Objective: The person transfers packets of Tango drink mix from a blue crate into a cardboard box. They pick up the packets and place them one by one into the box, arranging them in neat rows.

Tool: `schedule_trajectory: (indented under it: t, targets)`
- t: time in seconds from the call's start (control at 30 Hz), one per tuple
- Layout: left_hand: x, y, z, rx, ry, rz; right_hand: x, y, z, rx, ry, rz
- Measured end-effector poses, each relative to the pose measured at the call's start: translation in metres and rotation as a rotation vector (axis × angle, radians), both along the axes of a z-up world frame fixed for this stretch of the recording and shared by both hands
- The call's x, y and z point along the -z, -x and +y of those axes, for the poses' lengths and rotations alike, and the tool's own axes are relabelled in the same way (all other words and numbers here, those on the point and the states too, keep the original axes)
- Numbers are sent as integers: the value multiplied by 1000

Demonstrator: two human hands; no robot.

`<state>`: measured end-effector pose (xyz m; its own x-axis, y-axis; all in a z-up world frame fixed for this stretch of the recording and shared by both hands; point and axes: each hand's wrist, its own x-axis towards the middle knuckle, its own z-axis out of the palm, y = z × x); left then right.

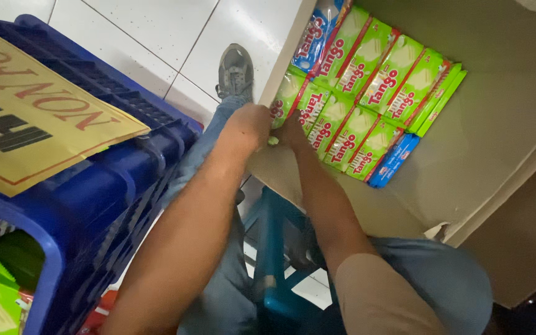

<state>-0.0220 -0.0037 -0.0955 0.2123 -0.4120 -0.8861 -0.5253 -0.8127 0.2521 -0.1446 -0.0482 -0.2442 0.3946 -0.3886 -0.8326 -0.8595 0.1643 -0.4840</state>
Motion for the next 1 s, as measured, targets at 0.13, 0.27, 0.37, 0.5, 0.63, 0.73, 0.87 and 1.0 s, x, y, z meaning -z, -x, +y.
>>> schedule_trajectory:
  t: [0.13,0.27,0.37,0.5,0.63,0.73,0.87,1.0]
  targets:
    - [-7,2,2,-88,55,-13,48,1,-48,28,-41,-14]
    - [23,3,4,-255,-39,-3,-5,-19,-91,380,191,-170]
    - [-63,0,-13,-106,-35,-20,-49,-55,-77,476,61,-384]
    - [21,5,9,150,28,-109,-29,-49,-88,393,-50,-390]
    - [32,6,14,202,93,-139,-31,-44,-98,337,-149,-355]
    - [26,4,14,181,119,-156,-9,-41,-101,443,-47,-390]
    - [35,4,17,200,67,-146,-28,-51,-114,450,37,-391]
    - [23,4,13,237,-48,-106,-27,-59,-128,476,40,-373]
